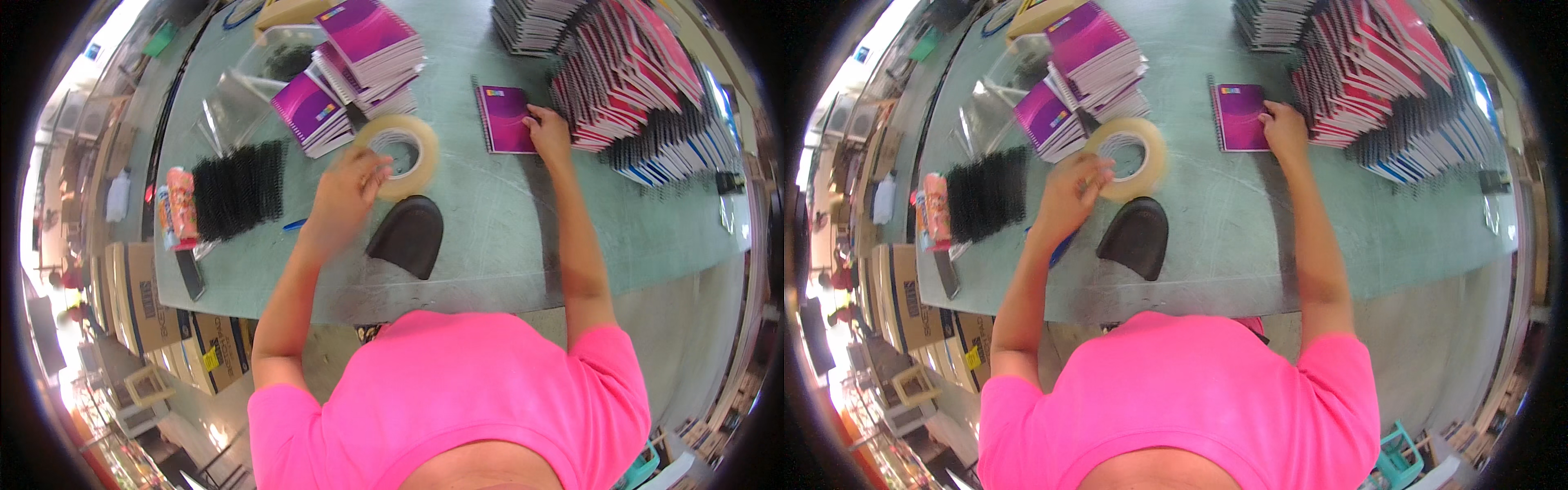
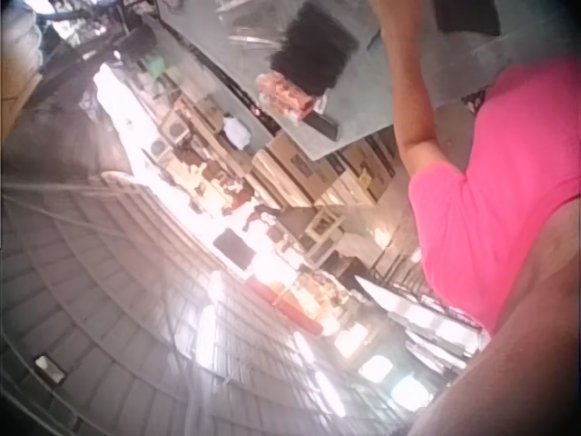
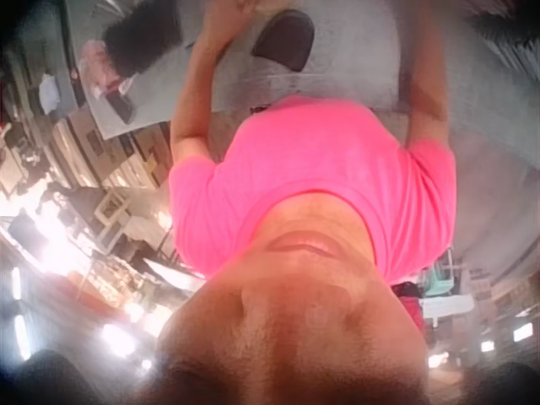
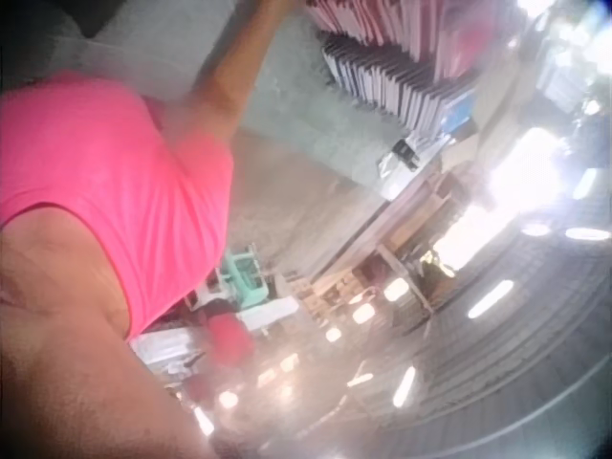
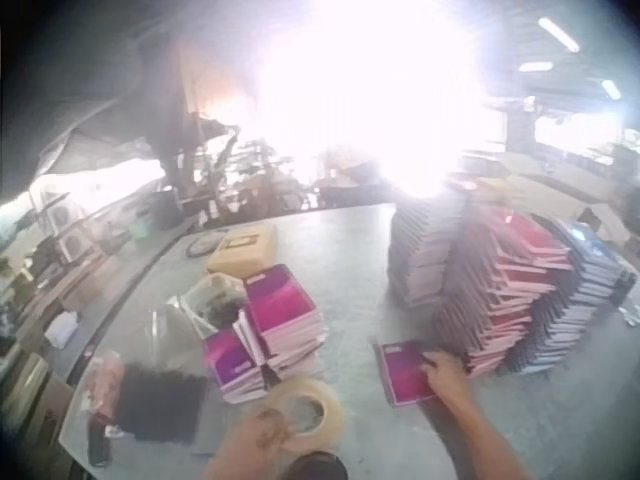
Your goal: The person binds small purple notebooks by inserting a wire spiral into the pre-punched holes of each notebook by hand.
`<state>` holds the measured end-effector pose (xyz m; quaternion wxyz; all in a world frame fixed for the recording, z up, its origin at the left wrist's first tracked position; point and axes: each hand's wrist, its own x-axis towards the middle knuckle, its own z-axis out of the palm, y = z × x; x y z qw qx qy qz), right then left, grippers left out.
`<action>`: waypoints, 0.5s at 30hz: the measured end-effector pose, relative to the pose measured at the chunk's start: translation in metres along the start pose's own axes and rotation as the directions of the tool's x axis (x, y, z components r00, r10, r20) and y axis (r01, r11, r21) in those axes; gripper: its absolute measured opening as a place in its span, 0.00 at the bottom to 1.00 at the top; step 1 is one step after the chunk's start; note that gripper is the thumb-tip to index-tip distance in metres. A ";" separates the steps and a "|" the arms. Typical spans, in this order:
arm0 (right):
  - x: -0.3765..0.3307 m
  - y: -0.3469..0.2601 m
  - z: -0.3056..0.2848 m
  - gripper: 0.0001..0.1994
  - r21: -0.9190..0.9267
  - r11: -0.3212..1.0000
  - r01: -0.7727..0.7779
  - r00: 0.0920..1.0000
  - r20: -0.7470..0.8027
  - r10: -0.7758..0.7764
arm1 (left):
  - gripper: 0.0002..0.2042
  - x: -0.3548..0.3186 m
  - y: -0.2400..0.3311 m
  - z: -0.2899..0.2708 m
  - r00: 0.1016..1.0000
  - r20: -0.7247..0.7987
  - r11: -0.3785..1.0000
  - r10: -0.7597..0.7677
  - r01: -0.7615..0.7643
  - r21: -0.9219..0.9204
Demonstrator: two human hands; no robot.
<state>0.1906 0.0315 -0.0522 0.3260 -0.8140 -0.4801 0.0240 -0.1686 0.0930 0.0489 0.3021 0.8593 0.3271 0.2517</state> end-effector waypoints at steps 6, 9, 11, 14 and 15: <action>-0.003 -0.011 -0.005 0.16 -0.147 0.989 -0.005 1.000 0.020 0.008 | 0.12 0.035 -0.050 -0.042 0.863 -0.323 0.722 0.389 -0.068 0.688; -0.007 -0.029 -0.012 0.16 -0.180 0.984 -0.013 1.000 0.019 0.017 | 0.13 0.024 -0.080 -0.037 0.967 -0.187 0.761 0.173 -0.010 0.649; -0.017 -0.035 -0.017 0.16 -0.251 0.966 0.056 0.993 -0.084 -0.080 | 0.12 0.020 -0.079 -0.034 0.968 -0.159 0.713 0.195 -0.028 0.700; -0.027 -0.073 -0.022 0.17 -0.144 0.941 0.305 0.920 -0.212 -0.331 | 0.11 0.007 -0.072 -0.033 0.971 -0.109 0.636 0.213 -0.053 0.770; -0.034 -0.097 -0.025 0.18 -0.046 0.915 0.400 0.894 -0.203 -0.400 | 0.11 0.003 -0.061 -0.034 0.978 -0.076 0.614 0.194 -0.060 0.787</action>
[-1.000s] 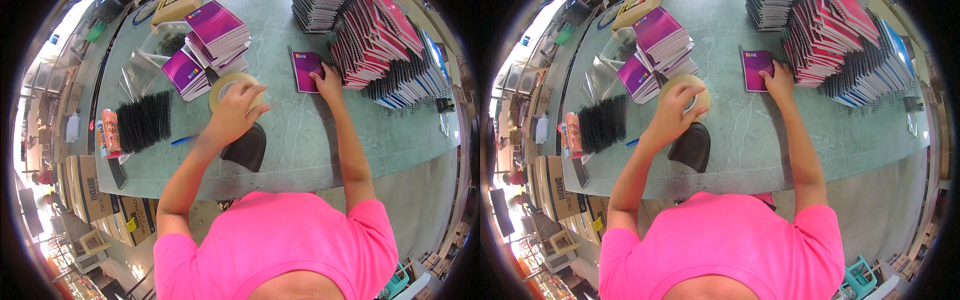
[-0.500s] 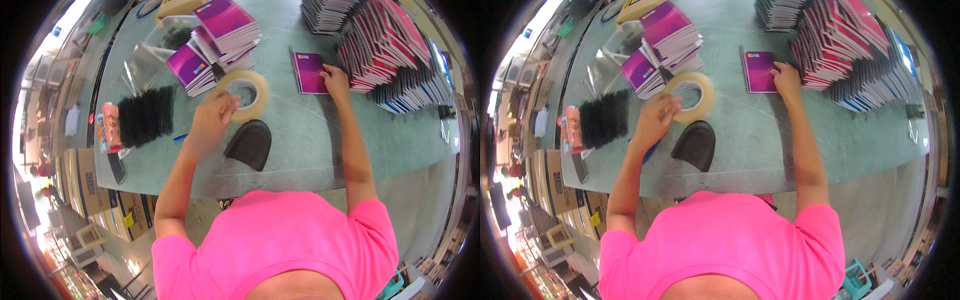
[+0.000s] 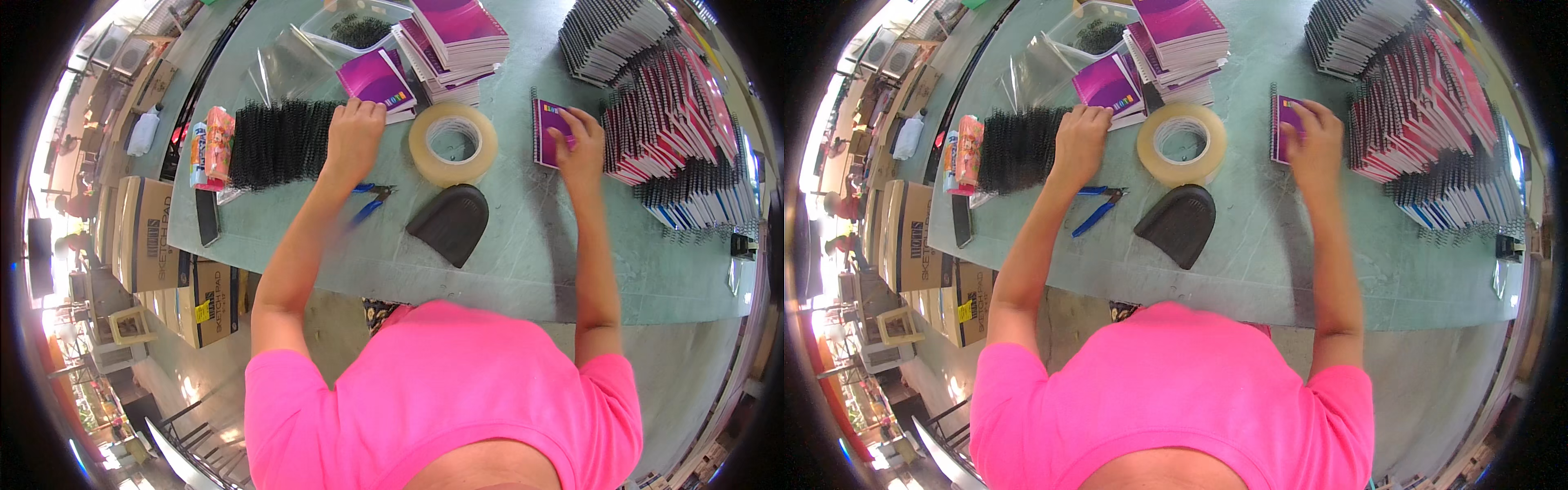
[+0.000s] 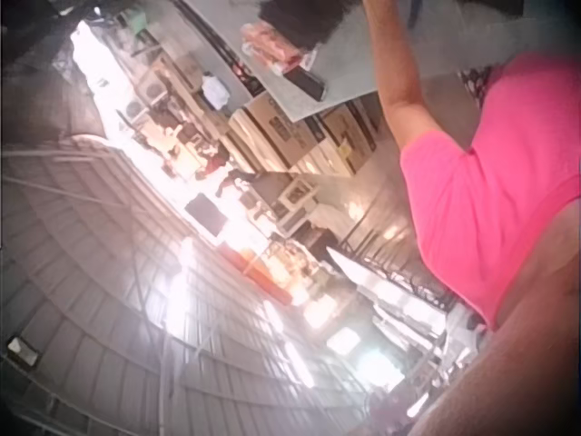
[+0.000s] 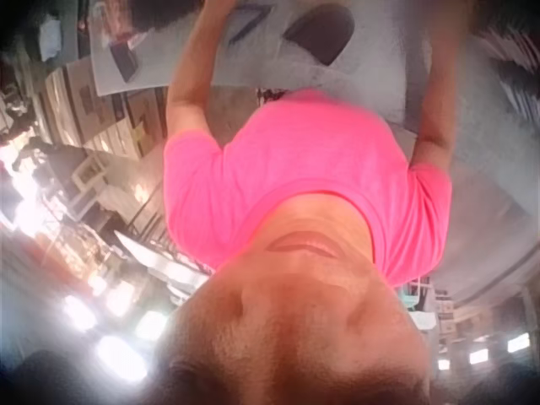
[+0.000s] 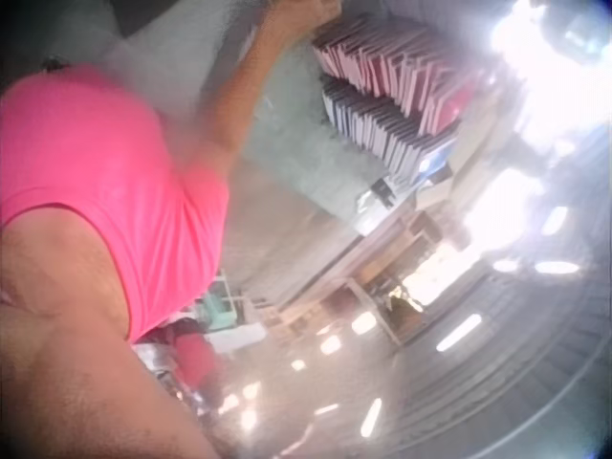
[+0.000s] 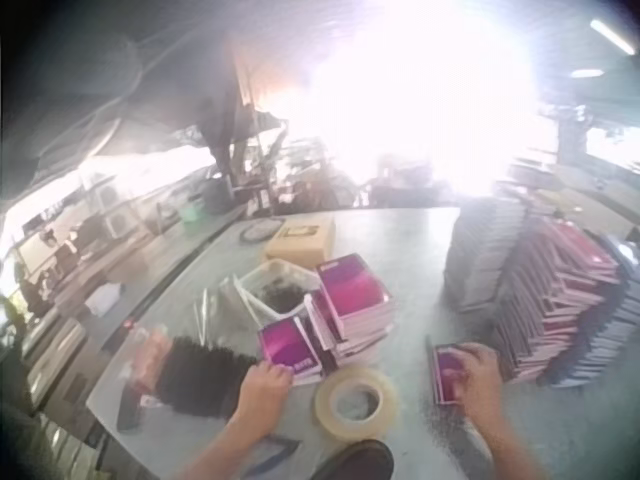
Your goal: The person binds small purple notebooks by inserting a wire spiral into the pre-punched holes of each notebook by hand.
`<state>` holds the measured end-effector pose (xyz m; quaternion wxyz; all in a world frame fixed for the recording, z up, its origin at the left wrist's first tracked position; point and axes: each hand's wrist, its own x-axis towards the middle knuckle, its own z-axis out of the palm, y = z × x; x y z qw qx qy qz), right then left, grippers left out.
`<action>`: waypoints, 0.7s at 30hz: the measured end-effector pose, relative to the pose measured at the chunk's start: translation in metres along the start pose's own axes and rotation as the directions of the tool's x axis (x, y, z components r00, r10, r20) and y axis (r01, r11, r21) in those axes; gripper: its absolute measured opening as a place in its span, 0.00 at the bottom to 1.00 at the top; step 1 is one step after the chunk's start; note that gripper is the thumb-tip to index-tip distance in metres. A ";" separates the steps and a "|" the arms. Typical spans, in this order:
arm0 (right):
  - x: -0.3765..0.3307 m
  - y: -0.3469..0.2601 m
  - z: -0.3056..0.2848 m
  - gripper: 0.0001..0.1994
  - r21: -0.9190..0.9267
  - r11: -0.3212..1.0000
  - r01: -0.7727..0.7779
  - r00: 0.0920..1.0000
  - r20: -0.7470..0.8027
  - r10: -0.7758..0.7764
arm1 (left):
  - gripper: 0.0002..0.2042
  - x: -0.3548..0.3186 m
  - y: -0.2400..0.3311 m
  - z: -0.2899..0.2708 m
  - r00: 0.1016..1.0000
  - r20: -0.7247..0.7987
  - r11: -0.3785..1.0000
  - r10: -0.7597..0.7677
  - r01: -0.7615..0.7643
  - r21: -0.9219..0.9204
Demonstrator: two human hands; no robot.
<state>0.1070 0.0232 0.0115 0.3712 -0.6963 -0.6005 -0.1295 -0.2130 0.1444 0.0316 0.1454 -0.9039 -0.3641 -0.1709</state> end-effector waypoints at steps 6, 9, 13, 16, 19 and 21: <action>-0.006 -0.134 0.016 0.18 0.453 0.871 0.192 0.944 0.158 -0.291 | 0.10 -0.007 0.073 -0.074 0.987 -0.070 0.939 0.147 -0.161 -0.303; -0.006 -0.117 0.032 0.12 0.658 0.746 -0.101 0.946 0.296 -0.134 | 0.18 -0.006 0.062 -0.078 0.966 -0.235 0.761 -0.112 -0.069 -0.646; 0.012 -0.102 0.014 0.12 0.792 0.251 -0.557 0.818 0.575 0.004 | 0.26 -0.012 0.035 -0.057 0.897 0.035 0.327 -0.440 0.196 -0.924; 0.006 -0.099 0.023 0.13 0.786 0.397 -0.474 0.844 0.534 -0.052 | 0.19 -0.007 0.039 -0.028 0.878 0.421 0.064 -0.229 0.445 -0.893; 0.008 -0.087 0.018 0.14 0.722 0.321 -0.613 0.769 0.639 0.030 | 0.13 -0.002 0.052 -0.015 0.883 0.405 0.000 -0.238 0.417 -0.909; 0.008 -0.081 0.018 0.14 0.688 0.289 -0.665 0.730 0.681 0.059 | 0.13 0.003 0.056 -0.013 0.880 0.409 -0.050 -0.240 0.410 -0.911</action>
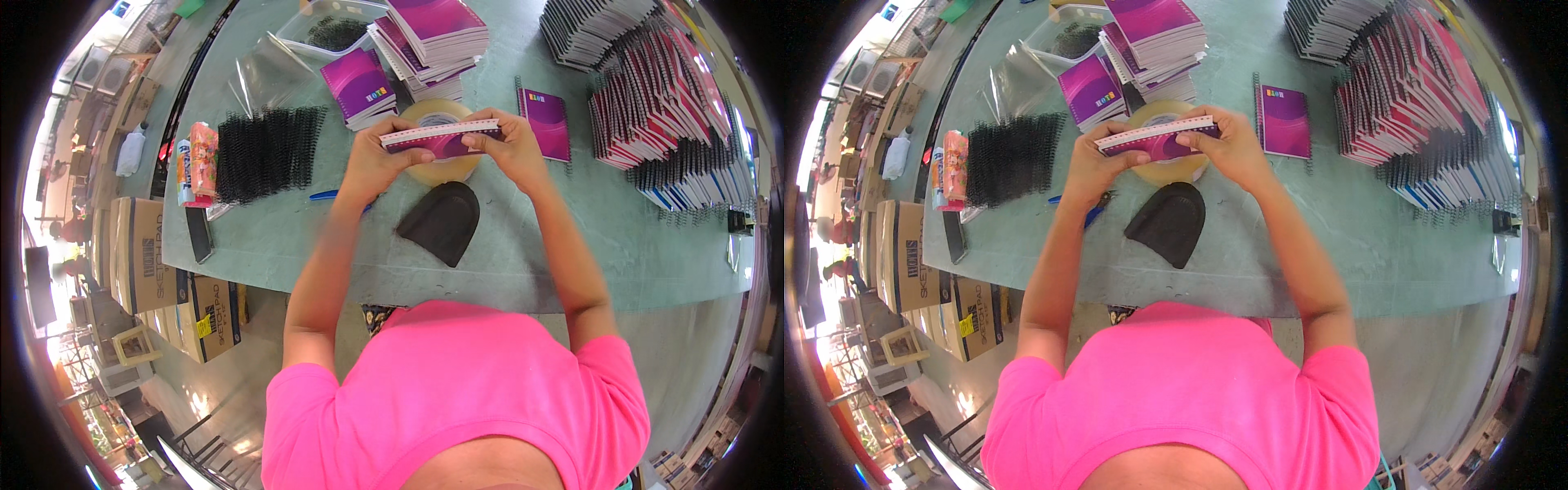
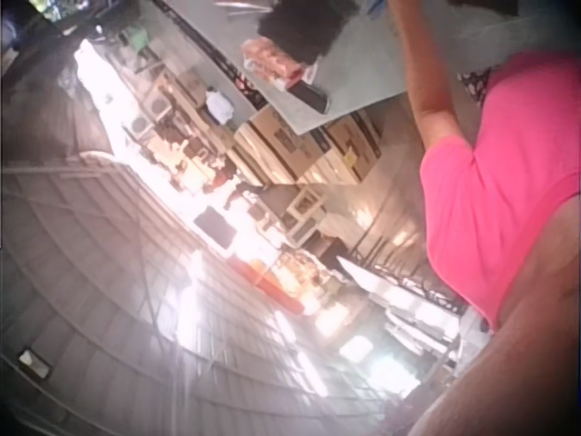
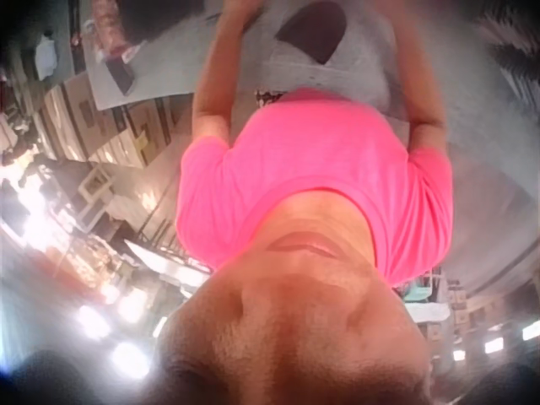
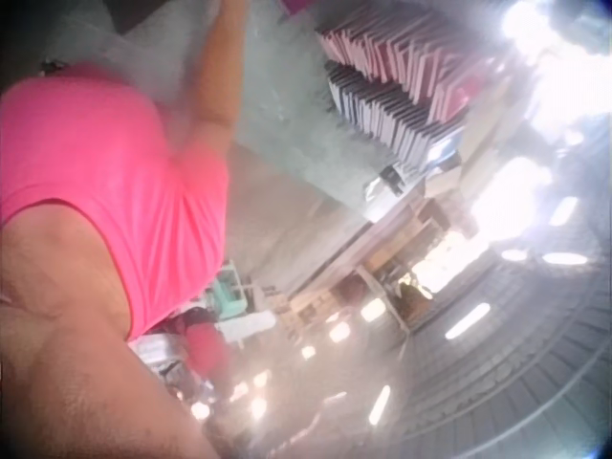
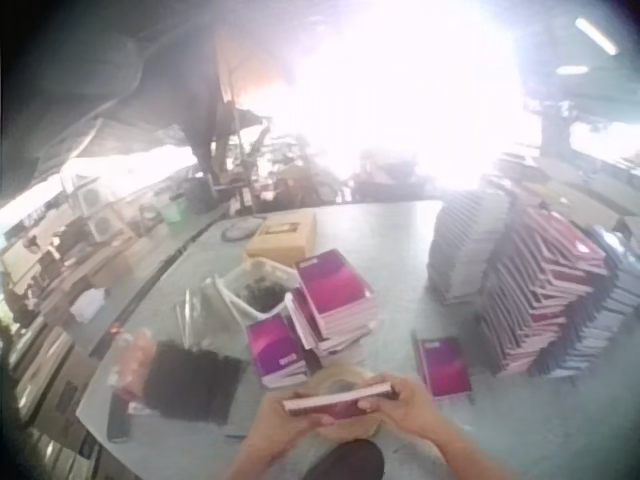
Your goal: The person binds small purple notebooks by inserting a wire spiral into the pre-punched holes of each notebook by hand.
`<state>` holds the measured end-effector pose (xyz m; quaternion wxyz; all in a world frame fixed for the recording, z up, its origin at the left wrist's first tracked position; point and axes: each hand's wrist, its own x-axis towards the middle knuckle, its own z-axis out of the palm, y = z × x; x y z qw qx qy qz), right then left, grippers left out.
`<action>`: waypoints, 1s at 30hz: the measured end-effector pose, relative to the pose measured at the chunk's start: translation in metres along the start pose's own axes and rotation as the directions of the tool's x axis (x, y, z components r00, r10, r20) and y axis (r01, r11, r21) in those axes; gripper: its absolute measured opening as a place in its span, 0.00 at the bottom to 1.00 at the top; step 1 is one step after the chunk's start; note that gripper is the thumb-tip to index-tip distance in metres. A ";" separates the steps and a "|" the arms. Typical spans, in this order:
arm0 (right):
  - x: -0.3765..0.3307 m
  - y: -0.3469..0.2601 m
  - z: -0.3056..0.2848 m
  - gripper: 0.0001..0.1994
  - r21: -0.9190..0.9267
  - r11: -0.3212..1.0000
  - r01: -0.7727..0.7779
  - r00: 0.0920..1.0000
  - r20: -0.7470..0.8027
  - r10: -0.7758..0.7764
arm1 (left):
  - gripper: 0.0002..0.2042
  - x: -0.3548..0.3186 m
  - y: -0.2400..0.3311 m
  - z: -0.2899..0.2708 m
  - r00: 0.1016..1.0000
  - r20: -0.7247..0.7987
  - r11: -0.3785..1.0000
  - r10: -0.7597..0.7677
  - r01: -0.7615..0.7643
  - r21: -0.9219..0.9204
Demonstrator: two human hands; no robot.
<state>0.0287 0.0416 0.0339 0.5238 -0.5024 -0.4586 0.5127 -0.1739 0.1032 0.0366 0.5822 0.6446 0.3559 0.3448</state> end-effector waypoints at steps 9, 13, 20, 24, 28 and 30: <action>-0.004 0.022 0.017 0.21 -0.138 0.977 0.164 0.971 -0.150 -0.185 | 0.13 0.002 -0.031 0.007 0.999 0.043 0.998 -0.027 0.024 0.062; 0.002 -0.026 0.047 0.18 -0.838 0.226 0.497 0.536 0.091 -0.839 | 0.11 -0.001 -0.032 0.001 0.992 0.076 0.993 0.098 -0.103 0.062; -0.005 -0.015 0.052 0.05 -0.842 0.274 0.464 0.822 0.295 -0.487 | 0.15 0.002 0.000 -0.061 0.985 0.138 0.857 0.105 -0.160 0.490; -0.004 -0.014 0.055 0.06 -0.818 0.264 0.511 0.798 0.338 -0.499 | 0.15 0.022 -0.041 -0.118 0.974 -0.205 0.645 0.093 0.098 0.758; 0.004 -0.020 0.050 0.09 -0.762 0.184 0.621 0.715 0.455 -0.530 | 0.14 0.037 -0.076 -0.113 0.935 -0.322 0.302 0.150 0.267 0.915; 0.009 -0.023 0.046 0.10 -0.744 0.202 0.637 0.713 0.468 -0.522 | 0.13 0.042 -0.078 -0.111 0.937 -0.318 0.233 0.148 0.279 0.931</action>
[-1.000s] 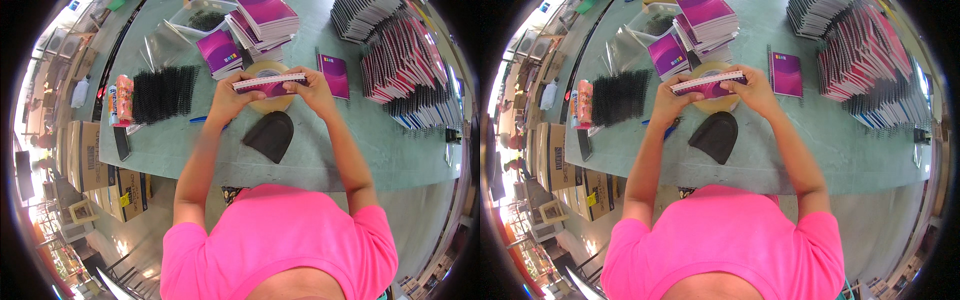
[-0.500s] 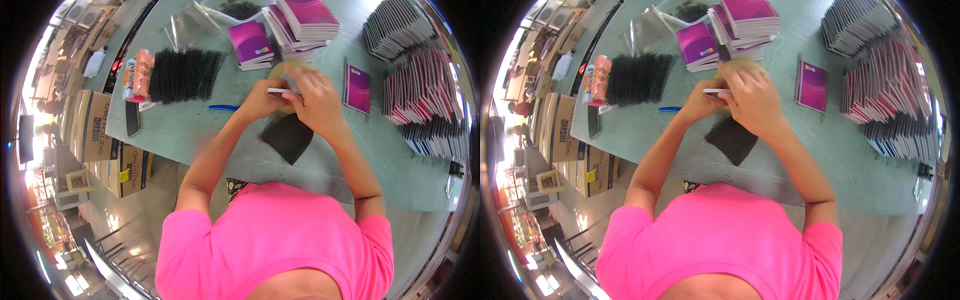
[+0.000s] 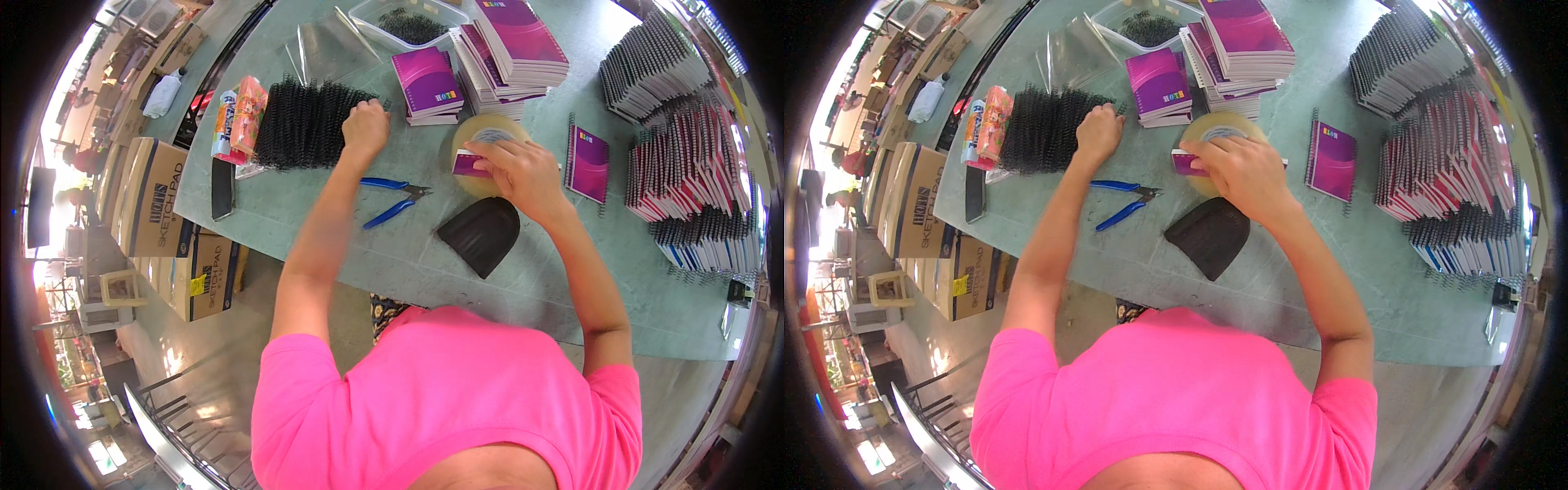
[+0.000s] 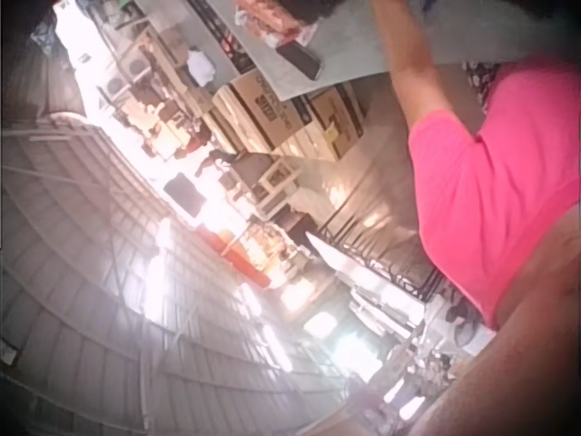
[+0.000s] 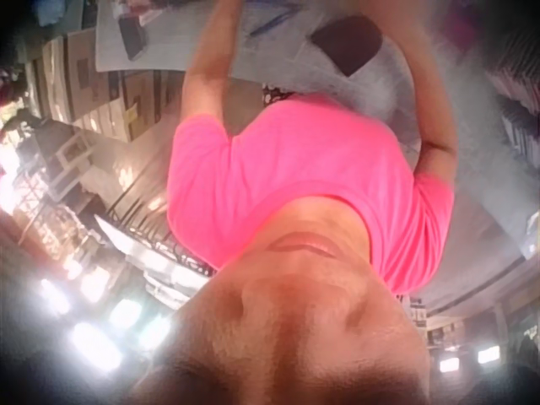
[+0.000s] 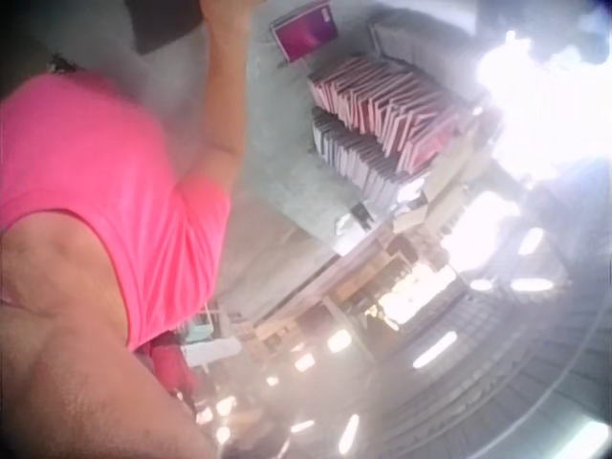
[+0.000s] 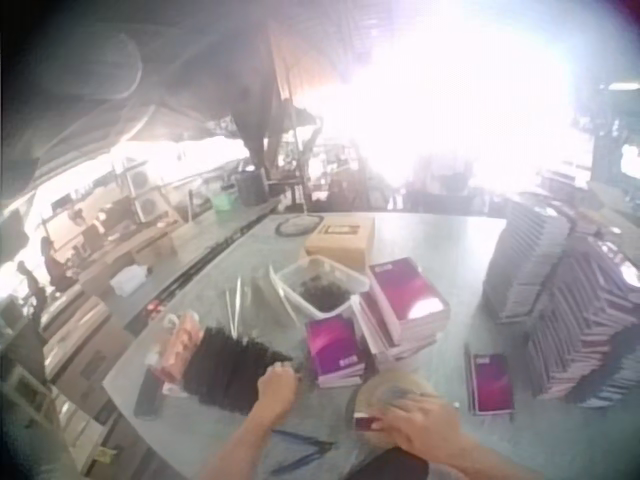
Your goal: The person binds small purple notebooks by inserting a wire spiral into the pre-punched holes of each notebook by hand.
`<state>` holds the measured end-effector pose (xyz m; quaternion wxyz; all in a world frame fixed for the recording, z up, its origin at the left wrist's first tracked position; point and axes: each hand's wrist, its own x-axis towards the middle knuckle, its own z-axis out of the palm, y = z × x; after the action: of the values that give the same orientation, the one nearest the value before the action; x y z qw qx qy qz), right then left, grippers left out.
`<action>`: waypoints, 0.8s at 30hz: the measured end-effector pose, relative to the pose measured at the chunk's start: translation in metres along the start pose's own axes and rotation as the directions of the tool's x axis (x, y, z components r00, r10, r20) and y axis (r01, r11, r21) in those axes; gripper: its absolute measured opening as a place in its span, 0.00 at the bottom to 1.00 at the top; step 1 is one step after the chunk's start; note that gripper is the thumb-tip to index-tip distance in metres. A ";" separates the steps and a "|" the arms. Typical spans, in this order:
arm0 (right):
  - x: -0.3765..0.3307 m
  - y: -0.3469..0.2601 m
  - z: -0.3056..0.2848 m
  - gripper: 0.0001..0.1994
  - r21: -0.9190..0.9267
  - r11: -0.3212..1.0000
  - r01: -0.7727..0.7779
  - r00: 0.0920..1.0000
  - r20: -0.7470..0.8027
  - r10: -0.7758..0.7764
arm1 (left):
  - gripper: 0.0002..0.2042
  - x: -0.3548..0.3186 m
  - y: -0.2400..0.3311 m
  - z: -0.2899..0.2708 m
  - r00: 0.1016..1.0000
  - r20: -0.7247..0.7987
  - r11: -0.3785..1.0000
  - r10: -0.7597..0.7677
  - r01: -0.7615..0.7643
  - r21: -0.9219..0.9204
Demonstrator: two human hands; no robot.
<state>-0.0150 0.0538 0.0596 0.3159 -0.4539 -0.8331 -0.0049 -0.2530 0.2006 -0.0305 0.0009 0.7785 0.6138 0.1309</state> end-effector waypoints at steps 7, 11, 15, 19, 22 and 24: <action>0.015 0.007 0.022 0.08 0.010 0.980 -0.197 0.980 -0.028 0.197 | 0.11 0.006 -0.015 -0.052 0.993 -0.113 0.855 -0.026 -0.036 -0.517; 0.019 0.010 0.017 0.08 0.043 0.944 -0.327 0.945 0.029 0.326 | 0.10 -0.034 0.040 -0.100 0.998 0.011 0.644 0.062 -0.032 -0.764; 0.026 0.007 0.013 0.10 0.051 0.919 -0.390 0.916 0.122 0.382 | 0.11 -0.069 0.070 -0.094 0.968 -0.149 0.618 0.200 -0.243 -0.748; 0.027 0.005 0.010 0.10 0.095 0.911 -0.401 0.910 0.153 0.385 | 0.09 -0.072 0.077 -0.093 0.955 -0.204 0.693 0.213 -0.295 -0.657; 0.026 0.004 0.010 0.10 0.088 0.918 -0.386 0.920 0.112 0.375 | 0.09 -0.071 0.082 -0.091 0.948 -0.235 0.722 0.214 -0.315 -0.616; 0.023 0.006 0.010 0.11 0.112 0.934 -0.339 0.939 0.106 0.328 | 0.09 -0.072 0.084 -0.095 0.967 -0.198 0.728 0.162 -0.252 -0.637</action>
<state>-0.0248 0.0779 0.0619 0.3048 -0.5673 -0.7553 0.1216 -0.2075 0.0963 0.0606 0.2204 0.7816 0.4364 0.3873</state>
